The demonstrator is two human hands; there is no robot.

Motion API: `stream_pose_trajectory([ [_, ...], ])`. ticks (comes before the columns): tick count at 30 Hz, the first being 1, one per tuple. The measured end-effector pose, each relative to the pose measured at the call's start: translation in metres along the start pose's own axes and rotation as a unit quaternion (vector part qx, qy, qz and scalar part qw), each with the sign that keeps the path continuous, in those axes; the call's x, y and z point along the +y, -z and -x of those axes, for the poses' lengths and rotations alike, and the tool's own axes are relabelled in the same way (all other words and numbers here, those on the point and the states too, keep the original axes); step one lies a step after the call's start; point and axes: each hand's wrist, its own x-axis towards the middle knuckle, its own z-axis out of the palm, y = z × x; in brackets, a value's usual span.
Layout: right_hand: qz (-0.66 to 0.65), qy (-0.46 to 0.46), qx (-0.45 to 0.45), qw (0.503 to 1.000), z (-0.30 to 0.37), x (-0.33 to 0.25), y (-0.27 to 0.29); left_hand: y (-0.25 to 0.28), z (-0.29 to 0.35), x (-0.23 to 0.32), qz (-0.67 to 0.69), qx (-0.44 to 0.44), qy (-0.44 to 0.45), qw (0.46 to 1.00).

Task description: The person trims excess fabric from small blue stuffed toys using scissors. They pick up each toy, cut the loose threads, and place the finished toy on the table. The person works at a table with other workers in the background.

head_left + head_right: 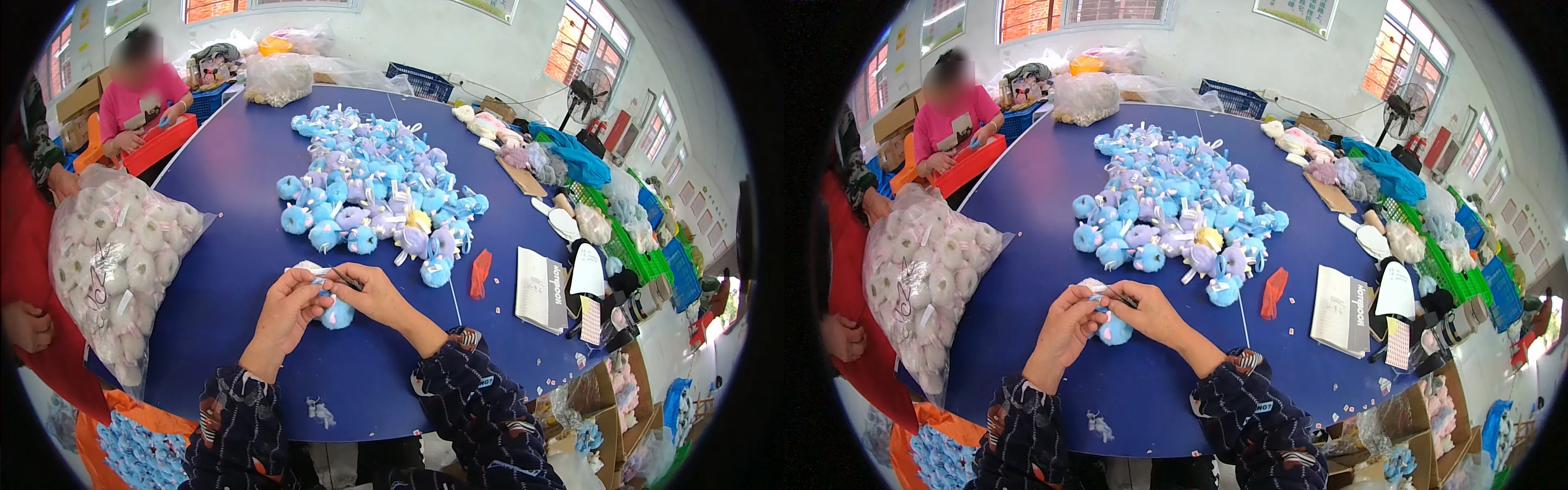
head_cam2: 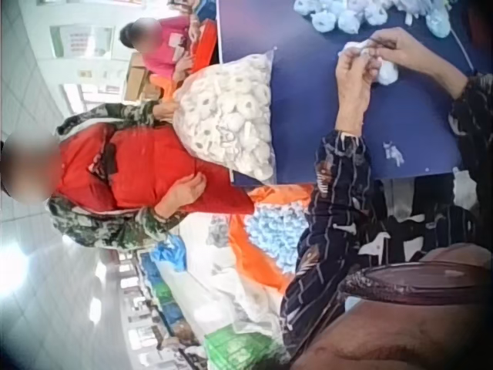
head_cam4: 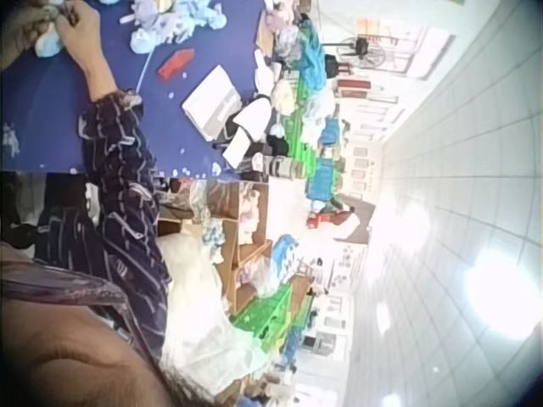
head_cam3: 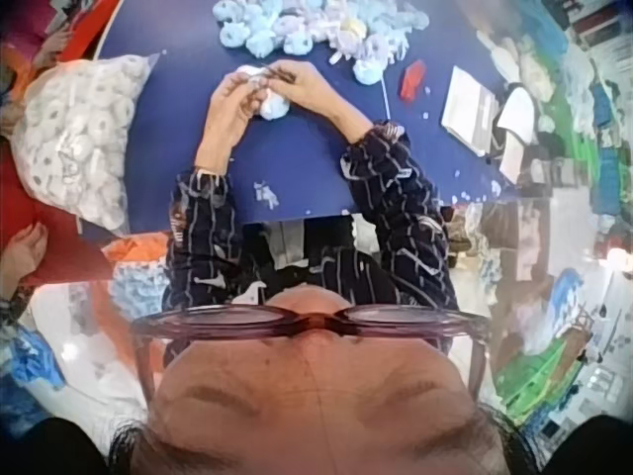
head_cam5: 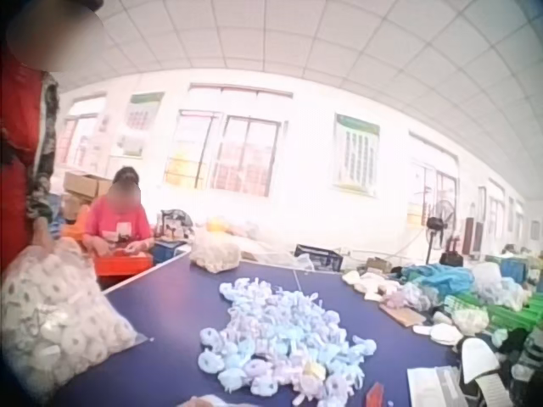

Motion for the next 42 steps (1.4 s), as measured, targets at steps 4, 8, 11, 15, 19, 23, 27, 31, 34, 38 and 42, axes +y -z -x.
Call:
stream_pose_trajectory([
  [4, -0.009, 0.010, -0.008, 1.000, 0.001, 0.003, 0.002, 0.002, -0.002, 0.000, 0.055, -0.017, 0.024, 0.998],
  [8, -0.004, 0.012, -0.010, 1.000, 0.001, 0.000, 0.003, 0.001, -0.002, 0.002, 0.106, -0.031, 0.028, 0.993],
  [11, -0.003, 0.017, -0.020, 1.000, 0.001, 0.001, 0.008, -0.002, -0.002, -0.001, 0.083, -0.031, -0.003, 0.996],
  [15, 0.194, 0.067, 0.153, 0.967, -0.023, -0.007, 0.051, -0.010, 0.006, 0.006, -0.038, -0.020, -0.105, 0.994],
  [19, 0.462, -0.049, 0.335, 0.820, -0.047, 0.033, 0.139, -0.012, -0.001, -0.005, -0.075, -0.048, -0.191, 0.978],
  [23, 0.505, -0.238, 0.236, 0.795, -0.068, 0.075, 0.136, -0.007, 0.001, -0.014, -0.129, -0.069, -0.218, 0.965],
  [27, 0.449, -0.156, 0.308, 0.824, -0.056, 0.085, 0.138, -0.012, 0.005, -0.022, -0.362, -0.029, -0.300, 0.882],
  [31, 0.300, -0.027, 0.377, 0.876, -0.035, 0.055, 0.133, -0.022, 0.011, -0.021, -0.463, -0.036, -0.390, 0.795],
  [34, -0.044, -0.031, 0.397, 0.916, -0.015, 0.023, 0.110, -0.024, 0.007, -0.027, -0.464, -0.036, -0.403, 0.788],
  [38, -0.354, -0.102, 0.258, 0.893, 0.012, -0.008, 0.046, -0.013, 0.001, -0.026, -0.340, 0.006, -0.295, 0.893],
  [42, -0.347, -0.080, 0.167, 0.919, 0.029, -0.034, 0.020, -0.014, -0.001, -0.022, -0.260, -0.018, -0.269, 0.927],
])
